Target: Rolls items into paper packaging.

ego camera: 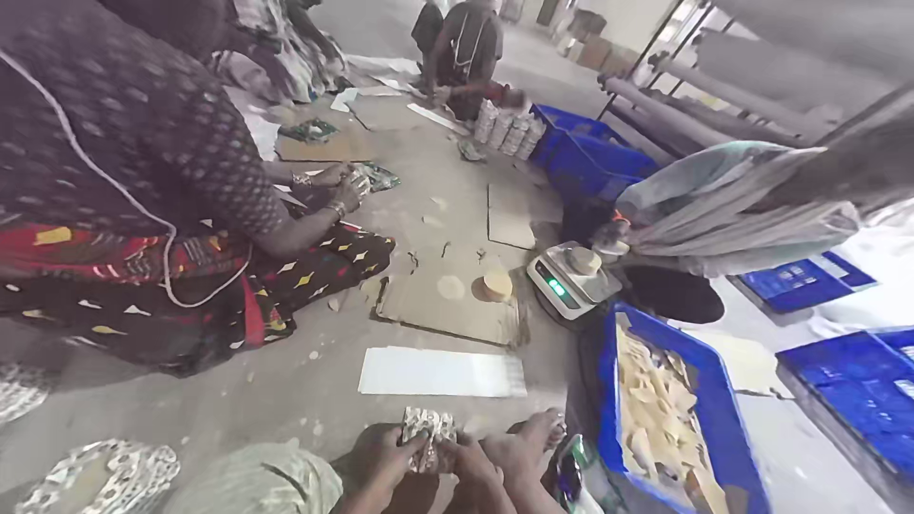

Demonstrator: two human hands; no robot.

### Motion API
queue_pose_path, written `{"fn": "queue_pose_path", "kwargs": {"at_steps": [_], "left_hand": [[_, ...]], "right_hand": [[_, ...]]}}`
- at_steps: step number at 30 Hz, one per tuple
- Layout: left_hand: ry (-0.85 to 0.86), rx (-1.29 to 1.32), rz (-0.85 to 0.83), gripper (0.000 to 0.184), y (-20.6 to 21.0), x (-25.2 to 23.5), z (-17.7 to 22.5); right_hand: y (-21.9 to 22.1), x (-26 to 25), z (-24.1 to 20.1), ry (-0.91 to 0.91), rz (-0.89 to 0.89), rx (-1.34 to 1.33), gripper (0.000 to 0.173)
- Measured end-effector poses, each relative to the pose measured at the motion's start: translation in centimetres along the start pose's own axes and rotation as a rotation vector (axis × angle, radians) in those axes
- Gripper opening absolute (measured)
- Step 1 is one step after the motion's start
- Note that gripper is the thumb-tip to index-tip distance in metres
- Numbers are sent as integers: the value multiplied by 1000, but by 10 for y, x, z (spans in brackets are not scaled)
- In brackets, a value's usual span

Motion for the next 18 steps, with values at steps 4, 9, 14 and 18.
{"fn": "queue_pose_path", "kwargs": {"at_steps": [4, 9, 14, 18], "left_hand": [[43, -37, 31, 40, -2, 4, 3], [78, 15, 36, 27, -1, 11, 7], [88, -8, 8, 25, 0, 17, 10], [89, -45, 21, 37, -1, 15, 9]], "right_hand": [[3, 3, 1, 35, 18, -41, 31], [-13, -1, 4, 22, 151, -130, 17], [-14, 11, 1, -28, 174, -95, 21], [-13, 20, -7, -73, 230, 11, 19]]}}
Point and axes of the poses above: each hand's wrist, its own x-axis away from the middle knuckle, its own y-axis out of the palm, z = x × y, the point moved 9 cm from there along -x, towards the middle knuckle, and after that the axes turned 12 degrees about z, right-handed, at the moved point
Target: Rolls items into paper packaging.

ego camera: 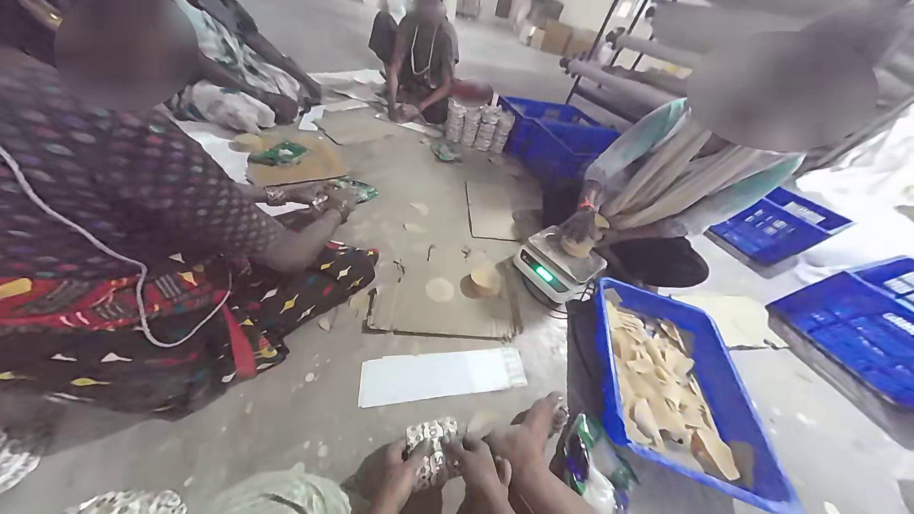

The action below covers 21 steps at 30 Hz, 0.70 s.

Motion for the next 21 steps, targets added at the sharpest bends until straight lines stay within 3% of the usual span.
{"fn": "queue_pose_path", "kwargs": {"at_steps": [5, 10, 21], "left_hand": [[77, 13, 56, 32, 0, -5, 4], [71, -273, 54, 44, -7, 1, 8], [74, -225, 121, 40, -10, 1, 8]], "right_hand": [[-3, 3, 3, 16, 18, -17, 20], [3, 3, 19, 41, -15, -97, 21], [-1, 4, 13, 26, 65, -81, 27]]}}
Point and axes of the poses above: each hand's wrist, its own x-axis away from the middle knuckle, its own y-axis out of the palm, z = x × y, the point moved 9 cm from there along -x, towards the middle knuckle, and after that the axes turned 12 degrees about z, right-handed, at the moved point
